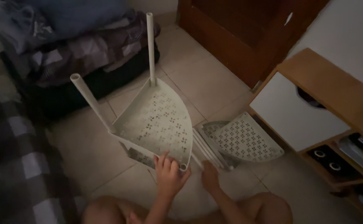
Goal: The person assembles a white corner shelving unit by inserting vertical poles into perforated triangular shelves and stacking them. They then attach a top shelf with hooks to complete the structure.
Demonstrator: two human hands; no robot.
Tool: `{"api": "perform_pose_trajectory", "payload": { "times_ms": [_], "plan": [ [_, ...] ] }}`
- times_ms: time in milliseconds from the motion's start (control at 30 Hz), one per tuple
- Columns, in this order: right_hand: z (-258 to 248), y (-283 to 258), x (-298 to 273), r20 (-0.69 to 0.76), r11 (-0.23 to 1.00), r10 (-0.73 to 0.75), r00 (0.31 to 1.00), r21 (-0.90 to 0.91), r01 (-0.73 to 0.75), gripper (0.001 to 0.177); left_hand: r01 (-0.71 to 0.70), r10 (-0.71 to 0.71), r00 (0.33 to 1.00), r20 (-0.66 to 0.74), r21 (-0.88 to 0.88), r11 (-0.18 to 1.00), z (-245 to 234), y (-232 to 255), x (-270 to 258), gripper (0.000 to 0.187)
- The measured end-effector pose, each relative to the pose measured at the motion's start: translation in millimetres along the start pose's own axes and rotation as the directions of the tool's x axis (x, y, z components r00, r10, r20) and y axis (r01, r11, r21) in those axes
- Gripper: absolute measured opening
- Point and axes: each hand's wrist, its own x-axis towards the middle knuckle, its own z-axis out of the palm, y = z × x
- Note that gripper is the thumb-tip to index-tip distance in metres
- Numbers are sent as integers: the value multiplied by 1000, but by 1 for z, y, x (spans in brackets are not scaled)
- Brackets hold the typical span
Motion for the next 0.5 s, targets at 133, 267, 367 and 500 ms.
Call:
{"api": "perform_pose_trajectory", "payload": {
  "times_ms": [133,267,367,500],
  "plan": [
    [-2,-3,29,-39,978,166,985,-124,-170,54,2,-3,1000,17,15,1000,1,-2,-2,40],
    [-8,-12,23,-25,962,250,968,-105,-252,49,0,0,1000,32,-8,1000,4,-6,-6,40],
    [-21,-27,23,-272,992,-22,962,112,54,51,17,-15,997,78,-23,1000,8,-8,-8,45],
    [-67,-61,64,-276,825,107,955,561,70,34,56,-40,986,161,-96,994,4,2,-11,77]
  ]
}}
